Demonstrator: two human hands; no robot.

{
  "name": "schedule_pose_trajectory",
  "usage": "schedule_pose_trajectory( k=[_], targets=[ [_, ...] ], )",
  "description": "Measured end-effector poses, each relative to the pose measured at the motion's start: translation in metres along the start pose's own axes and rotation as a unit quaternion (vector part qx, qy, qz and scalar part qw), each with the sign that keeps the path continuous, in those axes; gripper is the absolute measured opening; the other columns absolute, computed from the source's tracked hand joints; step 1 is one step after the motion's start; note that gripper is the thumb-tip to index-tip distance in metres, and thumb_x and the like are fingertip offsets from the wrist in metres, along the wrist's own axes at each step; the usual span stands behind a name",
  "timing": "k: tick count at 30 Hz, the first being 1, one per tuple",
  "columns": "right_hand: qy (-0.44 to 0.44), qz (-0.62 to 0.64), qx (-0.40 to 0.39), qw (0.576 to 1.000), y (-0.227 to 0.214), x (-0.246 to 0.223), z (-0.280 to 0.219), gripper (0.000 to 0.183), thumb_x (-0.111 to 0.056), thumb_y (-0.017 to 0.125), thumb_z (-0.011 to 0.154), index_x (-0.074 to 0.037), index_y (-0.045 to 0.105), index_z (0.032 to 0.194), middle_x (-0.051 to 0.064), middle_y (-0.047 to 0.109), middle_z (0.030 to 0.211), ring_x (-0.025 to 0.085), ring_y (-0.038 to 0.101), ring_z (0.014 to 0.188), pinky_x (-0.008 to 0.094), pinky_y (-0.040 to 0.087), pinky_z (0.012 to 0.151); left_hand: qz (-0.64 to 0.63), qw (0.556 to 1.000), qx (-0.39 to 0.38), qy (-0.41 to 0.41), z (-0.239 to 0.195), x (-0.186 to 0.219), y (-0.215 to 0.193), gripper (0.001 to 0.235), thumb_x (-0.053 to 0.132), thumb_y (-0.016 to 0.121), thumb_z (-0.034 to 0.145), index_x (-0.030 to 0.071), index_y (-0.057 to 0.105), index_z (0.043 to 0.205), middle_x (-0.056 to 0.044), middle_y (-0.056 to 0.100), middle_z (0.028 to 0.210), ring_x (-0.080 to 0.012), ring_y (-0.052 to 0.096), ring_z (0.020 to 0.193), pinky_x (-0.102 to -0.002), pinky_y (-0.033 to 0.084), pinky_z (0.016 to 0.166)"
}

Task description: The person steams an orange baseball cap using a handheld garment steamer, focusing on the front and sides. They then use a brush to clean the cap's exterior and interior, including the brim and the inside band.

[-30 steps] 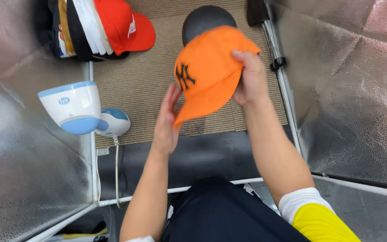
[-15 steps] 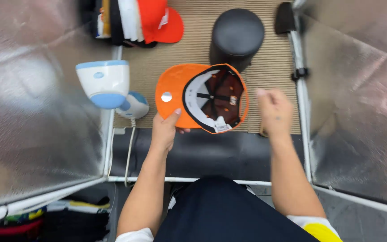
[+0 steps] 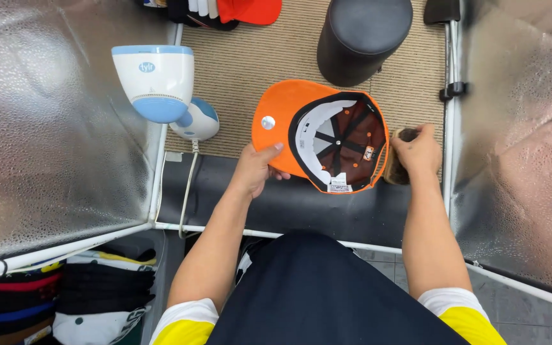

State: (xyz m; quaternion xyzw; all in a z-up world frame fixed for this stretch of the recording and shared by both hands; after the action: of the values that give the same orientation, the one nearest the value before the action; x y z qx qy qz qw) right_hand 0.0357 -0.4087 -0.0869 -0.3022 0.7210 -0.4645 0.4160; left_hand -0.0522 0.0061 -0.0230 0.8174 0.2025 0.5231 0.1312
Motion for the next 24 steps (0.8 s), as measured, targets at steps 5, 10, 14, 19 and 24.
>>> schedule_pose_trajectory(
  k=[5, 10, 14, 19, 24],
  targets=[
    [0.01, 0.593, 0.061, 0.803, -0.049, 0.0, -0.025, 0.055, -0.014, 0.072, 0.08, -0.015, 0.05, 0.131, 0.024, 0.064, 0.12, 0.035, 0.068, 0.097, 0.043, 0.06, 0.071, 0.01, 1.0, -0.01, -0.014, 0.002, -0.01, -0.006, 0.03, 0.022, 0.069, 0.093, 0.0, 0.062, 0.113, -0.023, 0.075, 0.084, -0.0304, 0.073, 0.056, -0.029, 0.056, 0.045],
    [0.027, 0.852, -0.162, 0.497, -0.058, -0.041, -0.085, 0.039, -0.026, 0.075, 0.071, -0.013, 0.075, 0.108, 0.007, 0.075, 0.105, 0.031, 0.07, 0.094, 0.042, 0.056, 0.088, 0.023, 0.999, -0.013, -0.036, -0.002, -0.021, -0.002, 0.033, 0.028, 0.068, 0.093, 0.003, 0.062, 0.114, -0.018, 0.077, 0.088, -0.0285, 0.073, 0.058, -0.026, 0.053, 0.047],
    [-0.165, 0.815, -0.285, 0.477, -0.06, -0.098, -0.129, 0.076, -0.005, 0.066, 0.072, -0.007, 0.057, 0.148, 0.02, 0.073, 0.112, 0.035, 0.073, 0.102, 0.042, 0.061, 0.08, -0.011, 0.999, -0.001, -0.034, -0.008, -0.028, 0.001, 0.027, 0.021, 0.068, 0.095, 0.003, 0.059, 0.113, -0.022, 0.075, 0.084, -0.0315, 0.074, 0.058, -0.029, 0.057, 0.046],
    [-0.214, 0.714, -0.26, 0.613, 0.004, -0.079, -0.126, 0.074, -0.001, 0.065, 0.067, 0.0, 0.055, 0.14, 0.028, 0.071, 0.113, 0.042, 0.073, 0.096, 0.056, 0.063, 0.079, -0.046, 0.999, 0.014, -0.013, -0.008, -0.039, -0.001, 0.023, 0.017, 0.069, 0.097, 0.005, 0.057, 0.112, -0.025, 0.075, 0.082, -0.0336, 0.076, 0.059, -0.032, 0.062, 0.048],
    [-0.109, 0.679, -0.21, 0.695, -0.039, -0.056, -0.098, 0.039, -0.041, 0.062, 0.099, -0.014, 0.058, 0.127, 0.019, 0.072, 0.117, 0.034, 0.078, 0.09, 0.039, 0.066, 0.052, -0.2, 0.979, -0.018, -0.027, -0.013, -0.061, -0.007, 0.025, 0.017, 0.071, 0.096, 0.009, 0.061, 0.117, -0.026, 0.076, 0.1, -0.0378, 0.078, 0.08, -0.039, 0.067, 0.062]
  ],
)
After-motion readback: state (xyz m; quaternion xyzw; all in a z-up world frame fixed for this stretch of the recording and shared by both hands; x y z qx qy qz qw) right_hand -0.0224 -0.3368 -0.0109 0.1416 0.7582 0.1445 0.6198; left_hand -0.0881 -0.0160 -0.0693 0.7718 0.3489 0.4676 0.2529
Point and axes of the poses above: each hand's wrist, its own z-axis towards the middle knuckle, its own y-axis out of the palm, x = y × z, the point moved 9 cm from there along z, towards the middle knuckle
